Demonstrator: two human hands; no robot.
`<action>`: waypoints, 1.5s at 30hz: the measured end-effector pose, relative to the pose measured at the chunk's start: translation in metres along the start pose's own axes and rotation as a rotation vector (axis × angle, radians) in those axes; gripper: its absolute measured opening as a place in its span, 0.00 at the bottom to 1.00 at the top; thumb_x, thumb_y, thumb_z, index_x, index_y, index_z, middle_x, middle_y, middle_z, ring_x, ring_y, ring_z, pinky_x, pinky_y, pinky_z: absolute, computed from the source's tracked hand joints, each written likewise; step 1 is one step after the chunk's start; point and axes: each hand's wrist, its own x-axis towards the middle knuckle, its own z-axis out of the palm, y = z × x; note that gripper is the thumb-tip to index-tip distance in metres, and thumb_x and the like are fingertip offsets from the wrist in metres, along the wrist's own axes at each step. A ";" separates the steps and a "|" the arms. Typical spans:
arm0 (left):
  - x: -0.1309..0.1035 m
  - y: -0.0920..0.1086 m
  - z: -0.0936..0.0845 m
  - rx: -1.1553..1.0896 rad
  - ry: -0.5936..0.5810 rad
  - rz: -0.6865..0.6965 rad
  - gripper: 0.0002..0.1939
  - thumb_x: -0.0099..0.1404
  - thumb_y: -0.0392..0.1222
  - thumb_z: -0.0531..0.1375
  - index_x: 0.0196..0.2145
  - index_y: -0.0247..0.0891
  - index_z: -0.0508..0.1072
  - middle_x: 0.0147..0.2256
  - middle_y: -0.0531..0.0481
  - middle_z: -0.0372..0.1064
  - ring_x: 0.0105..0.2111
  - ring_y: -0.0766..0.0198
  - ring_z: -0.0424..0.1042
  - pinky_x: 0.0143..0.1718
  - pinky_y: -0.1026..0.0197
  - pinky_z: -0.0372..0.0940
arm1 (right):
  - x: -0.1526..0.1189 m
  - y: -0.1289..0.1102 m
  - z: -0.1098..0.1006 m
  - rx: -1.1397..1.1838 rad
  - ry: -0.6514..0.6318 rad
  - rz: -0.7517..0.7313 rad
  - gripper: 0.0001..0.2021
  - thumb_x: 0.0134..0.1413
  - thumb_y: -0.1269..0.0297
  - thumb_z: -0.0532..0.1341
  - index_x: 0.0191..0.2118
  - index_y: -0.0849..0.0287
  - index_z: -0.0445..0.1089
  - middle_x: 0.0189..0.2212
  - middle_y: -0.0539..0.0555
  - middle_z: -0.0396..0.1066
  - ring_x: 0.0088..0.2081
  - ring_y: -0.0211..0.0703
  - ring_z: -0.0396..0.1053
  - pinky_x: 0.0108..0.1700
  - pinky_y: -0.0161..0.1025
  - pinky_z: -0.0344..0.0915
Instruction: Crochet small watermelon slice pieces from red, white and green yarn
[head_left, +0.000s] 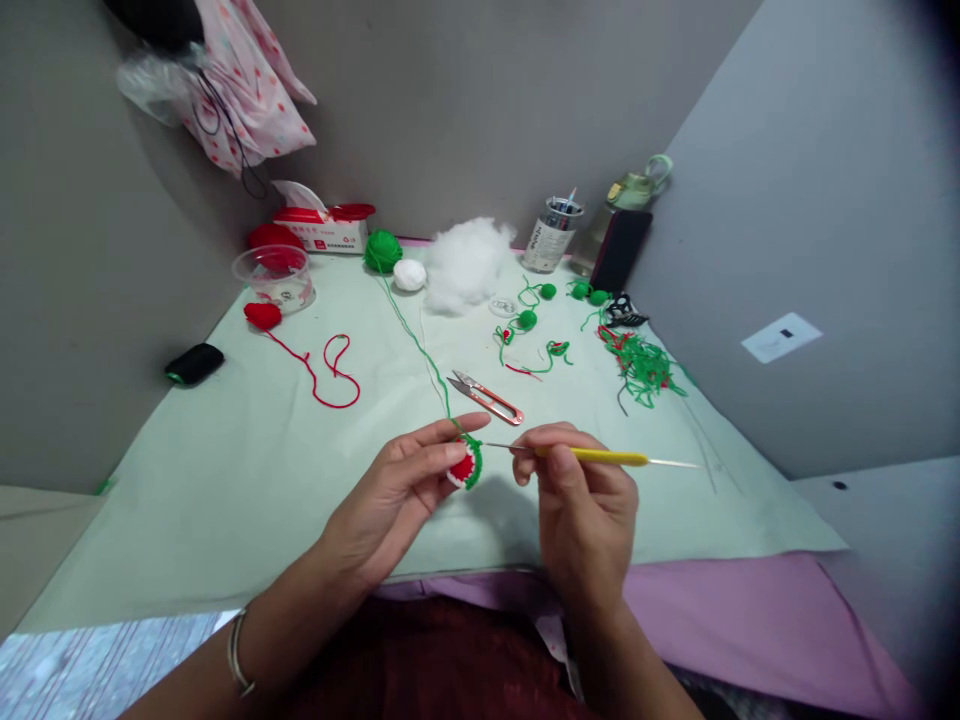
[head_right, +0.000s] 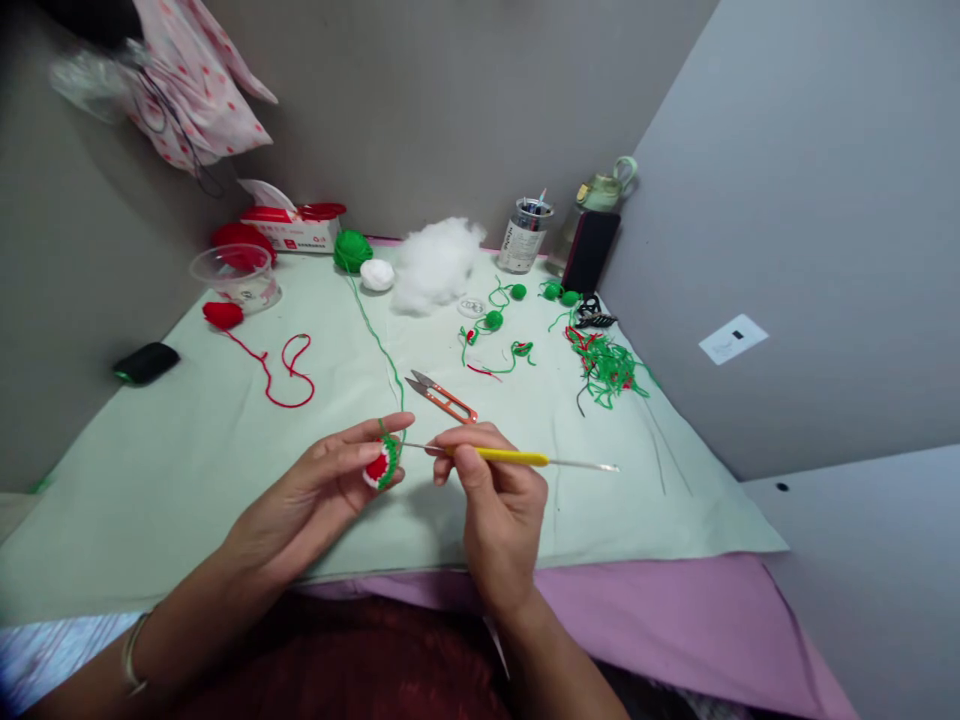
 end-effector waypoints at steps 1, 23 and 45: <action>-0.001 0.001 0.000 0.026 0.003 0.023 0.14 0.61 0.38 0.71 0.46 0.40 0.85 0.36 0.50 0.76 0.34 0.68 0.69 0.43 0.65 0.64 | 0.002 -0.001 0.001 0.087 -0.001 0.066 0.10 0.69 0.65 0.60 0.40 0.54 0.80 0.31 0.52 0.75 0.27 0.38 0.71 0.30 0.39 0.71; -0.006 0.019 0.023 0.328 -0.016 0.163 0.24 0.56 0.45 0.76 0.52 0.45 0.83 0.35 0.51 0.75 0.38 0.65 0.70 0.46 0.64 0.64 | 0.021 -0.021 0.007 0.592 -0.039 0.533 0.12 0.42 0.57 0.79 0.29 0.54 0.79 0.28 0.47 0.75 0.30 0.37 0.71 0.35 0.34 0.68; 0.034 0.079 0.017 0.223 0.022 0.180 0.29 0.62 0.41 0.74 0.59 0.38 0.76 0.30 0.53 0.75 0.30 0.69 0.72 0.36 0.67 0.67 | 0.097 0.002 0.030 0.268 -0.251 0.304 0.08 0.62 0.54 0.68 0.39 0.50 0.83 0.33 0.49 0.72 0.33 0.37 0.68 0.39 0.37 0.66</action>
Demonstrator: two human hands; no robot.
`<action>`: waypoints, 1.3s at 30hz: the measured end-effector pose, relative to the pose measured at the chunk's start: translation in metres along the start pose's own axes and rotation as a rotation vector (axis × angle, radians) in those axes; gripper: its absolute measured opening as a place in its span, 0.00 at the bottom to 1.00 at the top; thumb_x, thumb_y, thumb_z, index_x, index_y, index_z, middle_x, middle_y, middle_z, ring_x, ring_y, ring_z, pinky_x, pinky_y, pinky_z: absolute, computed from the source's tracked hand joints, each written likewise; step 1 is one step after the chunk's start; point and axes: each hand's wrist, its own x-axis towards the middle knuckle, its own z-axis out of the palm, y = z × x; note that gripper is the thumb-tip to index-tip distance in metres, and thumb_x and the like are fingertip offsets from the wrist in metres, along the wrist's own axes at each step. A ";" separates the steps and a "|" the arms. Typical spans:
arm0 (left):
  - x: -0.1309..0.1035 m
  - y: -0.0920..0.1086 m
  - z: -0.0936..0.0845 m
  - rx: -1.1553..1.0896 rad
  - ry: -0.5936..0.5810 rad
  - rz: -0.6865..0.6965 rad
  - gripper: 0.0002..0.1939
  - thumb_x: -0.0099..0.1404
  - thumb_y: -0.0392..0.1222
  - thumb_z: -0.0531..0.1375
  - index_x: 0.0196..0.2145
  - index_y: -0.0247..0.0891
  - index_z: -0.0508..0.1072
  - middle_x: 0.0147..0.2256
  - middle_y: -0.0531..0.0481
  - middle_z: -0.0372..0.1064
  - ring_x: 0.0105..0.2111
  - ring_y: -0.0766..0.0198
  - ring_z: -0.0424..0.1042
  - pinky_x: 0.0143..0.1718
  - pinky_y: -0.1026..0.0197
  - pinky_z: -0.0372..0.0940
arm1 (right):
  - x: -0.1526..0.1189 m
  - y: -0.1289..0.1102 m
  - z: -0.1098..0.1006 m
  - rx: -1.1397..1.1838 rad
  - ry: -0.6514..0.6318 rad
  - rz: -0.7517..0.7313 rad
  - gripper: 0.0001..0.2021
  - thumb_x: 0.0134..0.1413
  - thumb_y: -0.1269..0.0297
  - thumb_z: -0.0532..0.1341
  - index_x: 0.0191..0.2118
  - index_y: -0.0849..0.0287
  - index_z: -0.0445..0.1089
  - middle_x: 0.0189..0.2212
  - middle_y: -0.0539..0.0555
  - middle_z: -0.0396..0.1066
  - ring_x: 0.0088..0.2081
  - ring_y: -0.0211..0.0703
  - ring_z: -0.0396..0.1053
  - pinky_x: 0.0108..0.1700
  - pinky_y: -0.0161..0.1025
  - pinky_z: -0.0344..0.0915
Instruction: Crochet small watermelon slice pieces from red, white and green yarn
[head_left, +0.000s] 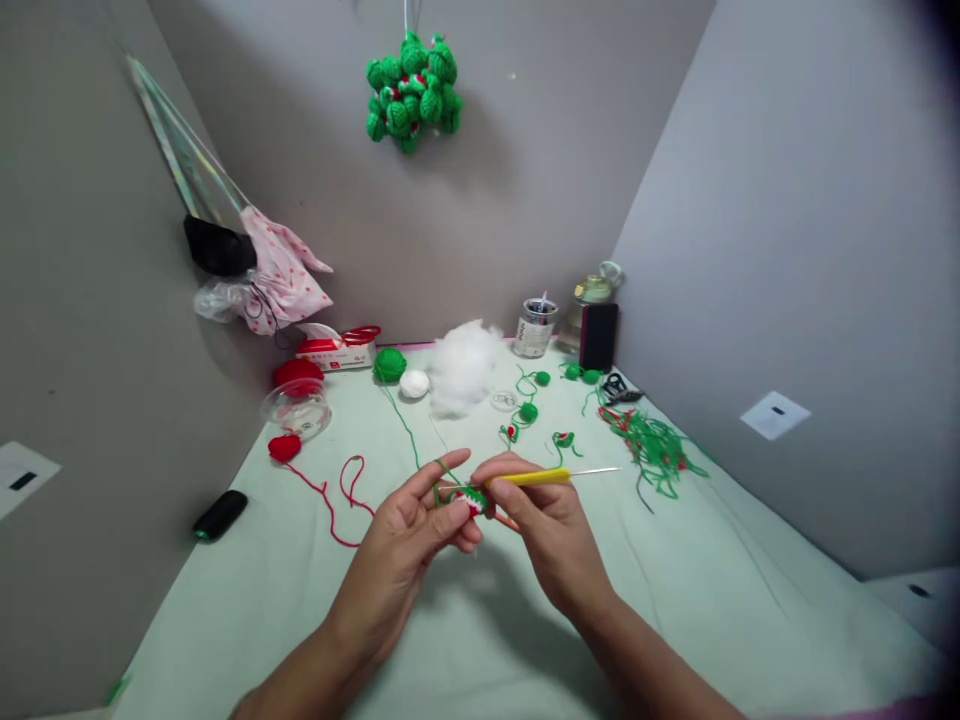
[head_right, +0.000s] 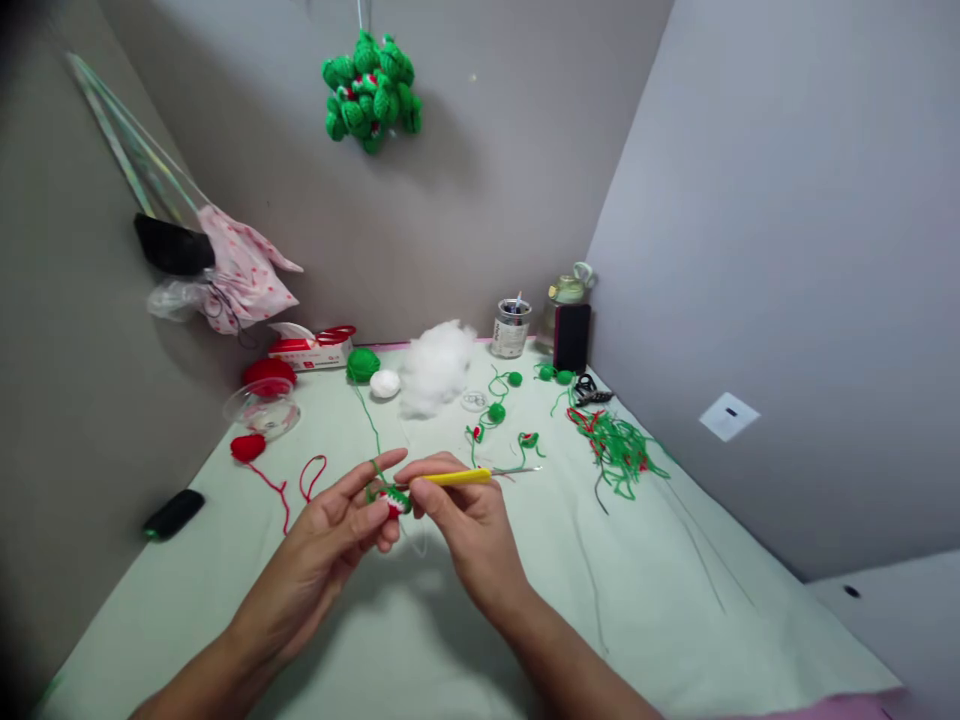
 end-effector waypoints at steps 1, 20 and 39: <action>0.005 0.001 -0.004 0.016 0.006 0.008 0.29 0.62 0.42 0.73 0.60 0.38 0.76 0.30 0.53 0.75 0.30 0.69 0.72 0.37 0.66 0.67 | 0.005 0.003 0.001 0.000 0.002 0.014 0.08 0.62 0.54 0.68 0.39 0.50 0.83 0.34 0.50 0.73 0.33 0.38 0.68 0.40 0.37 0.66; 0.049 -0.036 -0.061 -0.167 0.113 -0.368 0.36 0.59 0.42 0.73 0.63 0.35 0.70 0.30 0.53 0.72 0.25 0.69 0.67 0.24 0.66 0.56 | 0.030 0.059 -0.004 0.161 0.096 0.432 0.12 0.58 0.52 0.71 0.37 0.57 0.81 0.23 0.48 0.73 0.24 0.36 0.65 0.33 0.36 0.62; 0.034 -0.009 -0.033 -0.100 0.038 -0.279 0.39 0.62 0.45 0.70 0.66 0.33 0.63 0.29 0.51 0.74 0.21 0.67 0.69 0.22 0.64 0.58 | 0.017 0.039 0.004 0.029 0.197 0.218 0.08 0.60 0.54 0.70 0.38 0.51 0.83 0.34 0.52 0.79 0.32 0.40 0.72 0.37 0.37 0.68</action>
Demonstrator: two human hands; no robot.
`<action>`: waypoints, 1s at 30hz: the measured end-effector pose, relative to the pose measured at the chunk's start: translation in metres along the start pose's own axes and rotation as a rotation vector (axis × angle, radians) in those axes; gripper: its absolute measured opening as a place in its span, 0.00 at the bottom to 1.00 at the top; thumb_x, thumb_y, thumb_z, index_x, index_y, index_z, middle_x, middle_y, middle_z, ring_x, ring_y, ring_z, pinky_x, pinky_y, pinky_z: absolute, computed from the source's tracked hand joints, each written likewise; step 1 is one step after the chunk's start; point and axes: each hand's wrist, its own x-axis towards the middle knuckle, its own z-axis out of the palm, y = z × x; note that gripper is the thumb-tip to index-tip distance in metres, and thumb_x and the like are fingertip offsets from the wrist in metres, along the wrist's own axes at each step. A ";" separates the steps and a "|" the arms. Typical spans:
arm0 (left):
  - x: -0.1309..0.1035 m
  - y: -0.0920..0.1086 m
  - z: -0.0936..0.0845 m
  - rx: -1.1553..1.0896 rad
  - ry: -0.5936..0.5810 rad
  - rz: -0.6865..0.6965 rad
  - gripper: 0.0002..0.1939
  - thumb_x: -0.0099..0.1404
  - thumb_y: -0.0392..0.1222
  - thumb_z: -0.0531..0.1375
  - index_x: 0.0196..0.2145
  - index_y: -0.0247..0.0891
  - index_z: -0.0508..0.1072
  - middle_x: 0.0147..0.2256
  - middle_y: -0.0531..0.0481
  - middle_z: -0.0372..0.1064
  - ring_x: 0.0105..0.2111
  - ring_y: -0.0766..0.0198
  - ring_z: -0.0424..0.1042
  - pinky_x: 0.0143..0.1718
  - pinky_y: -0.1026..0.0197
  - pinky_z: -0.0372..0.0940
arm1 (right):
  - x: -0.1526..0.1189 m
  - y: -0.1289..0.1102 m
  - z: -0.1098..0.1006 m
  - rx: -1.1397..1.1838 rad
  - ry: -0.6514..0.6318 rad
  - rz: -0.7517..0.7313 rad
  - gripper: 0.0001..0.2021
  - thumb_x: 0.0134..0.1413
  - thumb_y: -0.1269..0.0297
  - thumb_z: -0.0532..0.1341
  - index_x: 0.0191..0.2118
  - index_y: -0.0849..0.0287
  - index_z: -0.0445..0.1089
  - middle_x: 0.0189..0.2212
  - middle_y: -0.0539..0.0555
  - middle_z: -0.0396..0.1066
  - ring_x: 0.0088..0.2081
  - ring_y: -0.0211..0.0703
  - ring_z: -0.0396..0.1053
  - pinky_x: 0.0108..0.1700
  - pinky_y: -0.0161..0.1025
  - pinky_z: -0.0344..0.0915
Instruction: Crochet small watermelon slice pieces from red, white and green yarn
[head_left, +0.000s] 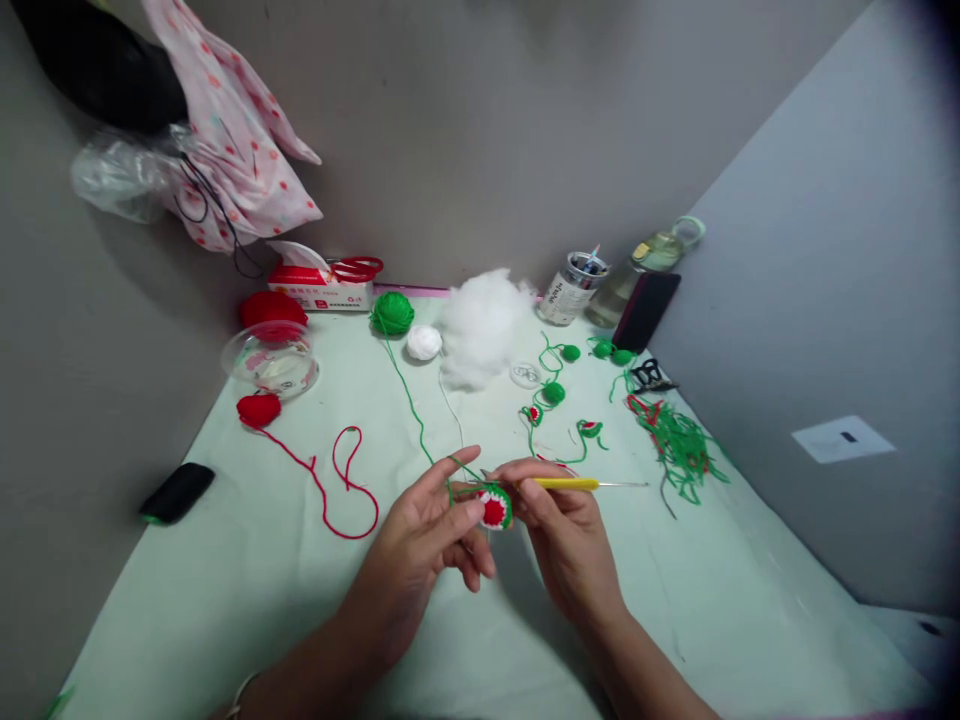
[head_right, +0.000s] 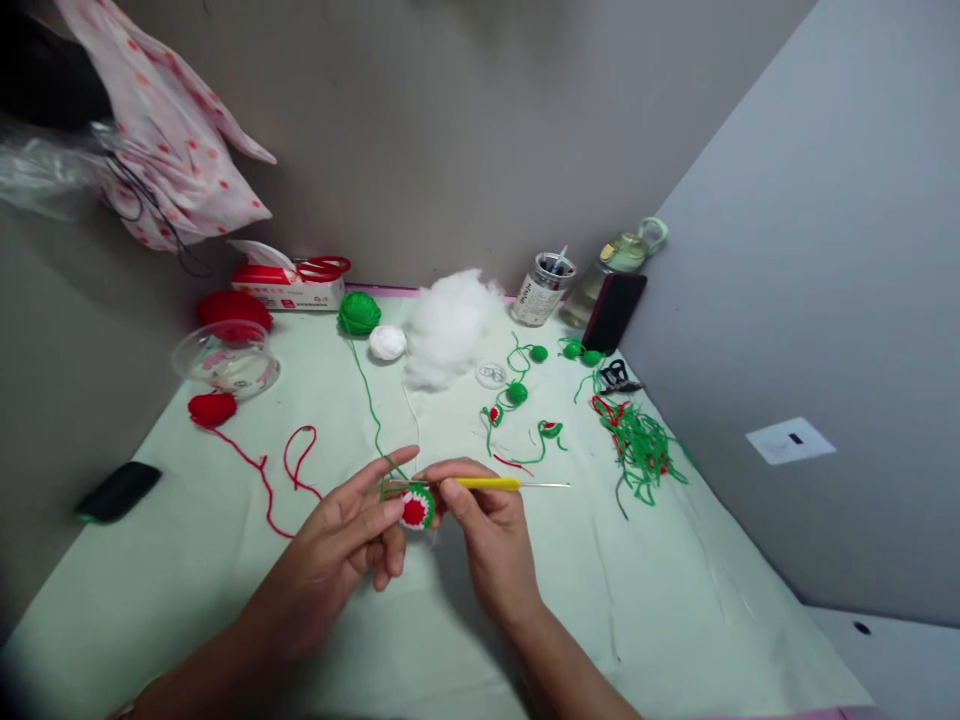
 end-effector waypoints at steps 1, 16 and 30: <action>-0.001 0.001 0.003 -0.006 0.003 0.003 0.40 0.61 0.45 0.71 0.67 0.33 0.63 0.29 0.52 0.74 0.21 0.67 0.69 0.23 0.64 0.59 | -0.002 -0.001 -0.001 -0.022 0.005 -0.022 0.07 0.60 0.55 0.70 0.38 0.51 0.83 0.36 0.52 0.79 0.35 0.41 0.73 0.38 0.37 0.69; 0.009 0.025 0.003 0.046 0.013 0.136 0.34 0.64 0.45 0.70 0.64 0.31 0.66 0.27 0.55 0.71 0.20 0.71 0.65 0.23 0.65 0.58 | 0.019 -0.027 0.022 0.202 -0.042 0.026 0.09 0.62 0.56 0.68 0.36 0.55 0.81 0.34 0.52 0.79 0.26 0.33 0.68 0.30 0.33 0.65; 0.020 0.027 -0.003 -0.012 -0.007 0.100 0.25 0.58 0.38 0.72 0.53 0.36 0.77 0.29 0.56 0.68 0.25 0.69 0.67 0.28 0.63 0.63 | 0.028 -0.023 0.016 0.205 -0.049 0.085 0.14 0.62 0.49 0.67 0.34 0.56 0.73 0.31 0.52 0.79 0.22 0.36 0.68 0.26 0.34 0.66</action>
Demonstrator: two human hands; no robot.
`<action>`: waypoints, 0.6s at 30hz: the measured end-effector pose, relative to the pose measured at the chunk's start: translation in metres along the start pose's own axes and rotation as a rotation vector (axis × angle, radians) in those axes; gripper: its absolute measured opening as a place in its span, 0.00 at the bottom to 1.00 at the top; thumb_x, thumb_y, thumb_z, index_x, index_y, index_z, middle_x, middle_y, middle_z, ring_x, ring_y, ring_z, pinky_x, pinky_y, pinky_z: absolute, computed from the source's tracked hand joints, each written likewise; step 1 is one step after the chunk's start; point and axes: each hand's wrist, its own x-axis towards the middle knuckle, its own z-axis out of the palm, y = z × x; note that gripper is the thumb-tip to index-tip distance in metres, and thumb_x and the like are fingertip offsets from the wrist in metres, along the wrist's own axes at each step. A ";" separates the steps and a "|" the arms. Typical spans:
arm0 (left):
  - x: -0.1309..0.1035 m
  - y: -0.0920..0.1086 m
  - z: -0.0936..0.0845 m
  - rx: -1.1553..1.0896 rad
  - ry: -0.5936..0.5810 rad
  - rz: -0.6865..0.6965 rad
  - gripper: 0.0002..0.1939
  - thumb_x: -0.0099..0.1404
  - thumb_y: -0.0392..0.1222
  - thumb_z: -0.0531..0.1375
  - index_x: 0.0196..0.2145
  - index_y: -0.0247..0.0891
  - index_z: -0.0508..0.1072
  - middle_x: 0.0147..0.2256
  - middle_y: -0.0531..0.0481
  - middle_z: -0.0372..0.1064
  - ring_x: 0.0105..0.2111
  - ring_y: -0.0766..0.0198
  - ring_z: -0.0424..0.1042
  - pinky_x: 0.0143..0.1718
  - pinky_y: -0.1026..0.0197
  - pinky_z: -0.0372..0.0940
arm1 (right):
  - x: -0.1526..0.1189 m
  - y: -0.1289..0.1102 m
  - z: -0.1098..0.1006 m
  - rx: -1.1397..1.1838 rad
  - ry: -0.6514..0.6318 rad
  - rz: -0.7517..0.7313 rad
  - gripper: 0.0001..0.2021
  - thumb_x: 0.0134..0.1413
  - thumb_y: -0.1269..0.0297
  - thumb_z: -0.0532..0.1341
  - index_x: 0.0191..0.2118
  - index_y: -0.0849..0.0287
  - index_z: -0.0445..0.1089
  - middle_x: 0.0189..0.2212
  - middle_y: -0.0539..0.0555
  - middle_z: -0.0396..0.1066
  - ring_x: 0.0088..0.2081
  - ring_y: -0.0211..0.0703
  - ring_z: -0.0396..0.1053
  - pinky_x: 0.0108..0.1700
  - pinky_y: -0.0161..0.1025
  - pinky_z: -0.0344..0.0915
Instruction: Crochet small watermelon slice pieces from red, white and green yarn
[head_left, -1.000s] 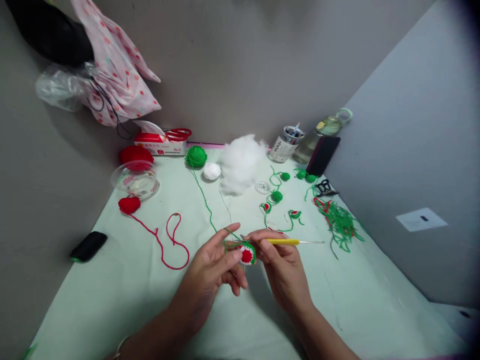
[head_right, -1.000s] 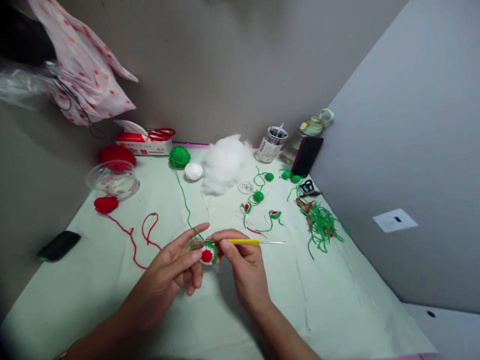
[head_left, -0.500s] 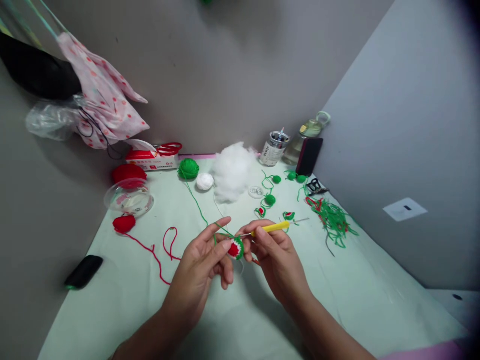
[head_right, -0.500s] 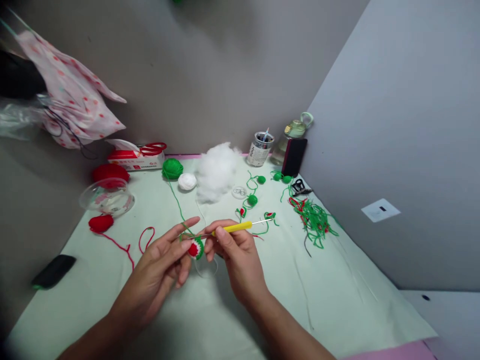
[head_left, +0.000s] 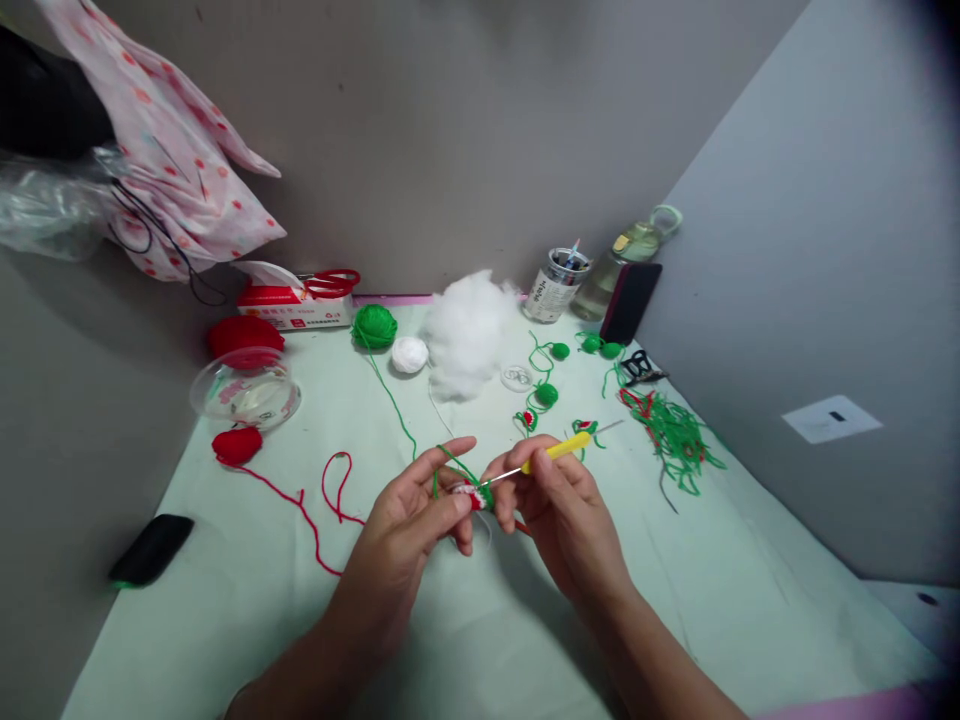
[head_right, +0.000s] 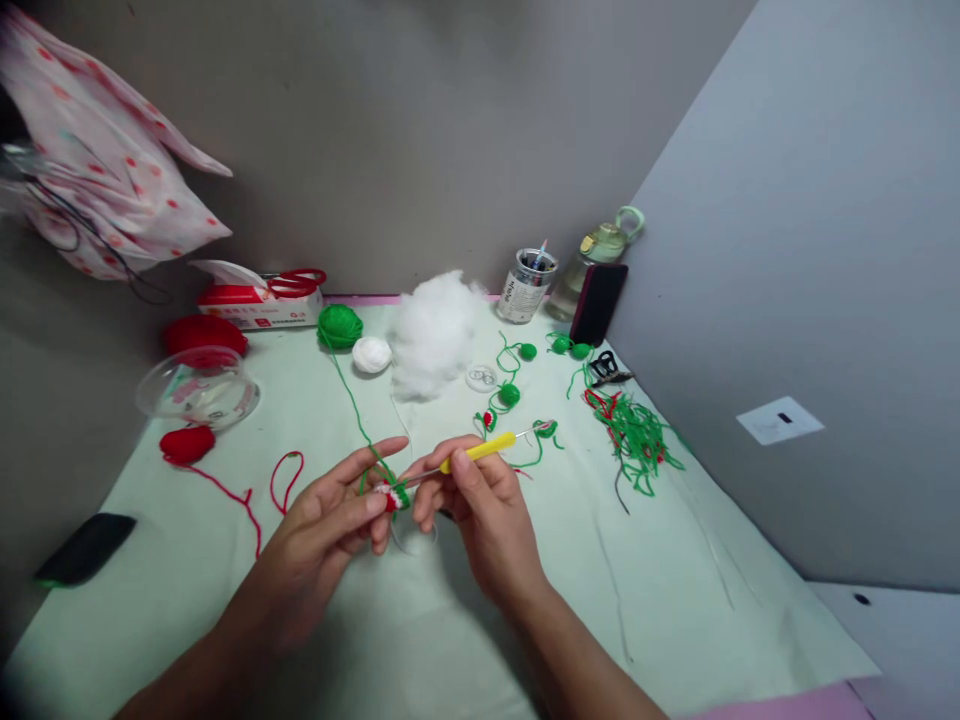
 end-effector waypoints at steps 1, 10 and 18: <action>0.000 0.000 0.000 0.001 0.000 -0.007 0.25 0.58 0.38 0.72 0.53 0.36 0.77 0.29 0.56 0.68 0.24 0.69 0.66 0.28 0.63 0.62 | 0.000 0.000 -0.001 0.003 -0.015 0.004 0.14 0.63 0.49 0.66 0.35 0.56 0.73 0.31 0.52 0.79 0.22 0.35 0.69 0.26 0.34 0.66; -0.002 -0.004 0.002 0.075 -0.062 -0.001 0.22 0.61 0.41 0.70 0.52 0.36 0.77 0.29 0.54 0.69 0.25 0.69 0.66 0.31 0.62 0.62 | -0.004 -0.004 -0.011 -0.012 -0.059 -0.009 0.14 0.64 0.49 0.65 0.35 0.56 0.73 0.31 0.53 0.80 0.22 0.36 0.71 0.27 0.34 0.69; -0.008 -0.008 0.001 0.133 -0.089 0.018 0.22 0.65 0.41 0.67 0.56 0.35 0.76 0.24 0.55 0.69 0.26 0.68 0.66 0.34 0.61 0.60 | -0.010 -0.007 -0.007 -0.003 -0.068 -0.056 0.12 0.64 0.52 0.66 0.35 0.56 0.75 0.32 0.53 0.80 0.25 0.36 0.74 0.28 0.32 0.71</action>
